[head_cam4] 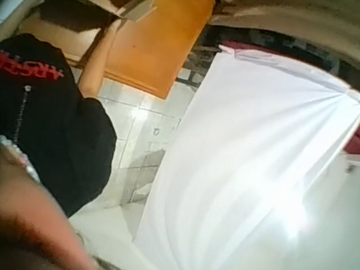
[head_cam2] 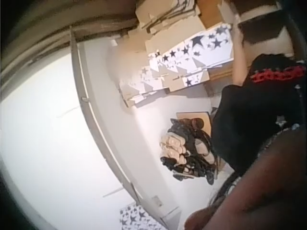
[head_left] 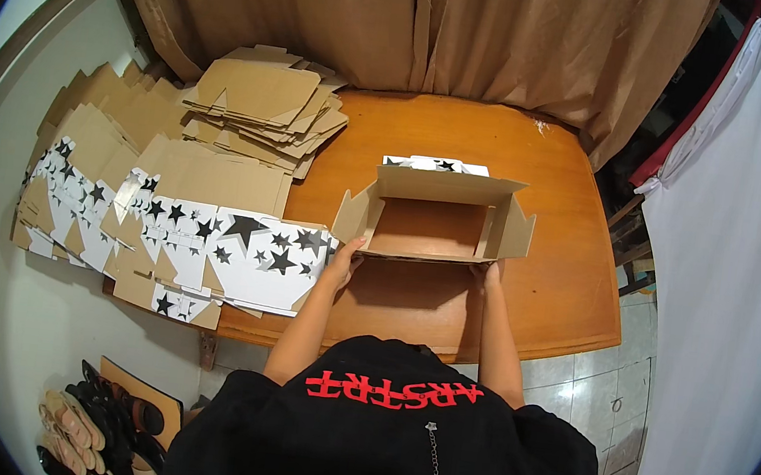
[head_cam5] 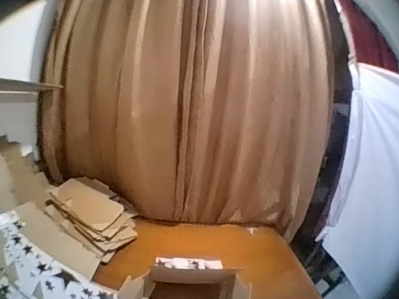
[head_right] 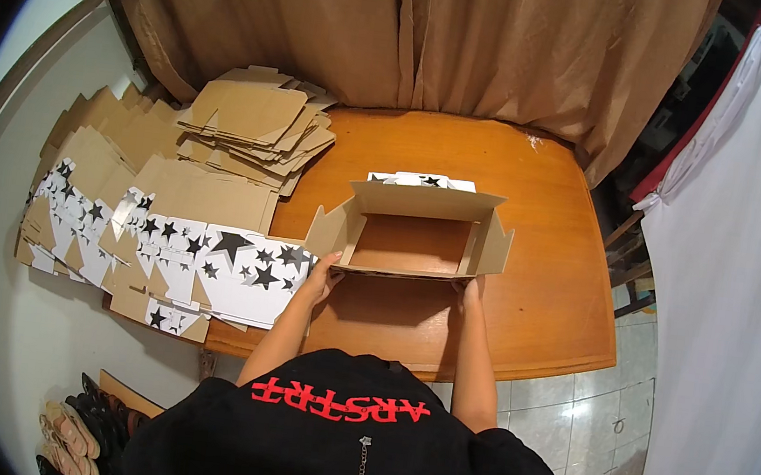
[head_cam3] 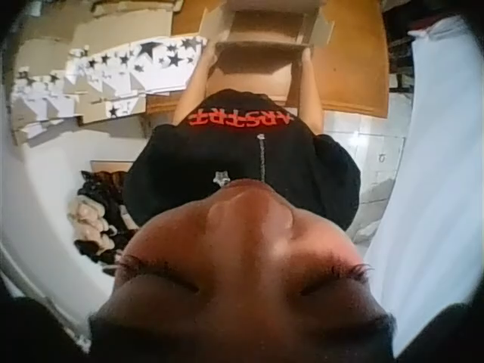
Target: Folding cardboard sheets into shoe boxes and placing them on a storage shelf.
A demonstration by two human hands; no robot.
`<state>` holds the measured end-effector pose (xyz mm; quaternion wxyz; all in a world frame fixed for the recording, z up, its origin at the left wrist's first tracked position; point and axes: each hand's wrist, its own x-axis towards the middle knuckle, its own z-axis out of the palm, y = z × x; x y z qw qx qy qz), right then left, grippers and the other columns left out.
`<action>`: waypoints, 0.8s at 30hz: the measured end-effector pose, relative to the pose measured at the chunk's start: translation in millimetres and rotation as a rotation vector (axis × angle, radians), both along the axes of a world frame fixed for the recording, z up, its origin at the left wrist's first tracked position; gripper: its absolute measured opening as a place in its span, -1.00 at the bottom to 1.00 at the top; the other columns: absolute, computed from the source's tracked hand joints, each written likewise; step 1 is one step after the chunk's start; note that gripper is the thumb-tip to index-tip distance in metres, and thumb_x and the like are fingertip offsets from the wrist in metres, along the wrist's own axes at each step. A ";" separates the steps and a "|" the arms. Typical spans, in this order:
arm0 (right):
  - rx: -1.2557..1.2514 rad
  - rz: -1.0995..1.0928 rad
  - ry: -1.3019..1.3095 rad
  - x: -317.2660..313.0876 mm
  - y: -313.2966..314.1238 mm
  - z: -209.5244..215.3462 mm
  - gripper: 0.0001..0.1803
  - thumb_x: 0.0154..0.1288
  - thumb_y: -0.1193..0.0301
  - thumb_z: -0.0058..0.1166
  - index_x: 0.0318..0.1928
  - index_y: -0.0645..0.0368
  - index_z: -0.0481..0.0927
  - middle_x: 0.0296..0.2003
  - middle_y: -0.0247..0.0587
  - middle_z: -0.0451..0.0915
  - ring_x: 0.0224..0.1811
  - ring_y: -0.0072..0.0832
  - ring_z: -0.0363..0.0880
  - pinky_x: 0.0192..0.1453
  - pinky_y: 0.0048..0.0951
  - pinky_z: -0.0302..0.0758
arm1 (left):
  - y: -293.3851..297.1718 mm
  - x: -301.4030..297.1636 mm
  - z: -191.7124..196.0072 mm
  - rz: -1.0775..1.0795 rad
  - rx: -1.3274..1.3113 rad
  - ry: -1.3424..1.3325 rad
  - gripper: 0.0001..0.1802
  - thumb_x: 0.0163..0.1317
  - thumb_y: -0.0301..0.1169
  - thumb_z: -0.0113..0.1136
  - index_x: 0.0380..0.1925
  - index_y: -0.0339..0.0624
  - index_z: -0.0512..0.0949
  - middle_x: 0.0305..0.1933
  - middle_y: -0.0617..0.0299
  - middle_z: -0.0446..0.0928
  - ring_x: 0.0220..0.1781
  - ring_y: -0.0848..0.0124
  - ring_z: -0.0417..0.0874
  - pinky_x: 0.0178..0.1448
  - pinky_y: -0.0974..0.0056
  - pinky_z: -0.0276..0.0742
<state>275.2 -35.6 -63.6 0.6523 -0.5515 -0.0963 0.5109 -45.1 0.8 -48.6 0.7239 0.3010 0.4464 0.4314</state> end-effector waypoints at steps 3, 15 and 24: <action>-0.045 0.038 -0.091 5.8 -8.4 -5.6 -0.44 0.29 -0.15 -0.38 -0.10 0.06 0.37 -0.35 -0.26 0.44 -0.31 -0.49 0.39 -0.20 -0.39 0.38 | 1.0 5.2 4.7 0.036 -0.059 0.068 -0.37 0.02 0.03 0.15 0.06 0.02 0.31 0.08 0.29 0.35 0.11 0.40 0.29 0.19 0.17 0.10; 0.392 -0.465 -1.131 -60.2 -50.7 96.5 -0.80 0.22 0.37 -0.09 -0.42 0.27 0.42 -0.44 -0.19 0.34 -0.35 -0.40 0.33 -0.23 -0.43 0.31 | 3.1 20.7 59.2 0.523 0.501 0.562 -0.40 -0.08 -0.49 0.30 0.01 -0.21 0.29 0.03 0.05 0.33 0.17 0.23 0.24 0.18 0.17 0.20; 0.500 -0.175 -1.165 -23.8 27.5 179.2 -0.67 0.11 0.52 -0.02 -0.07 0.32 0.40 -0.11 0.03 0.33 -0.06 -0.13 0.37 0.06 -0.27 0.35 | 6.1 25.1 127.2 0.493 1.350 1.566 -0.68 -0.03 -0.45 0.21 -0.22 0.20 0.59 0.17 0.29 0.26 0.28 0.17 0.09 0.26 -0.10 -0.10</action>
